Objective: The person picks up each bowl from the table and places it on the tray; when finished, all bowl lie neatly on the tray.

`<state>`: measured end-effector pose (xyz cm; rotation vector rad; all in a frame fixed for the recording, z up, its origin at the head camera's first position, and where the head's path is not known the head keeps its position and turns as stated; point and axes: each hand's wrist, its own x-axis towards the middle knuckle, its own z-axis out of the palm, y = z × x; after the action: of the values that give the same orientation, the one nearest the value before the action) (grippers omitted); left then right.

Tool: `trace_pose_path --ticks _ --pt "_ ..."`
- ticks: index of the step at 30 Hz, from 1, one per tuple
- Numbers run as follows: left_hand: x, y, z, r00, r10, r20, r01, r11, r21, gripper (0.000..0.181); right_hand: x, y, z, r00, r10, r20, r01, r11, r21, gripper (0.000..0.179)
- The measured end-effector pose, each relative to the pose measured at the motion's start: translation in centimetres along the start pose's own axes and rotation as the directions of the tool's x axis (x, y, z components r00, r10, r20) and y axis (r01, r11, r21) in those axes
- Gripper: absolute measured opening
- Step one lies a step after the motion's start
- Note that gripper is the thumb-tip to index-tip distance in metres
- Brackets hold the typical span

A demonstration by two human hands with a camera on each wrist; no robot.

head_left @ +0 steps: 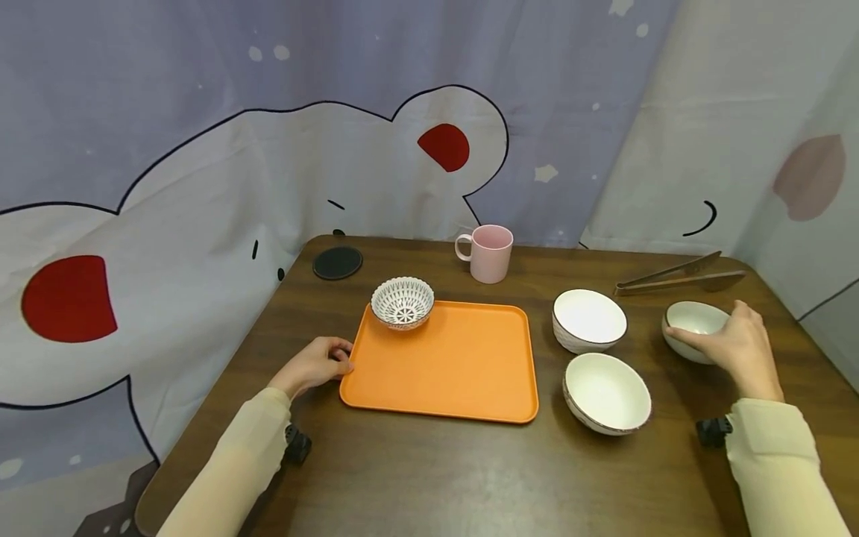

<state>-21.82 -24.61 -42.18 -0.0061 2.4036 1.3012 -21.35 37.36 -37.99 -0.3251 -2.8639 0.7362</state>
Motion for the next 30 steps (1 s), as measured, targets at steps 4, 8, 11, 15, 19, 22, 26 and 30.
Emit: trace_pose_path --ticks 4,8,11,15,19,22,26,30 --pt "0.0 -0.1 0.0 1.000 0.015 0.004 -0.015 1.000 0.007 0.039 0.4 0.7 -0.3 0.995 0.033 0.097 -0.028 0.999 -0.046 0.121" --pt "0.0 -0.1 0.0 1.000 0.017 0.003 -0.017 1.000 0.009 0.040 0.7 1.1 -0.4 0.985 0.059 0.161 -0.047 0.996 -0.080 0.122" --pt "-0.1 0.0 0.0 1.000 0.009 0.004 -0.009 1.000 0.013 0.041 0.8 1.2 -0.5 0.980 0.073 0.187 -0.054 0.993 -0.106 0.124" --pt "-0.2 0.1 0.0 1.000 0.004 0.006 -0.004 1.000 0.012 0.040 0.8 1.2 -0.5 0.975 0.082 0.205 -0.059 0.991 -0.120 0.125" --pt "-0.1 0.1 -0.1 1.000 0.008 0.004 -0.008 1.000 0.006 0.039 0.7 1.3 -0.4 0.975 0.087 0.204 -0.068 0.993 -0.099 0.124" --pt "-0.1 0.1 -0.1 1.000 0.010 0.002 -0.010 1.000 -0.001 0.038 0.7 1.4 -0.5 0.977 0.094 0.191 -0.081 0.994 -0.077 0.124" --pt "0.0 0.0 0.0 1.000 0.010 0.002 -0.010 1.000 -0.007 0.038 0.6 1.7 -0.3 0.980 0.099 0.175 -0.091 0.994 -0.058 0.125" --pt "0.1 -0.2 0.1 1.000 0.013 0.005 -0.013 1.000 -0.006 0.038 0.4 2.1 -0.1 0.984 0.101 0.150 -0.095 0.994 -0.046 0.125"
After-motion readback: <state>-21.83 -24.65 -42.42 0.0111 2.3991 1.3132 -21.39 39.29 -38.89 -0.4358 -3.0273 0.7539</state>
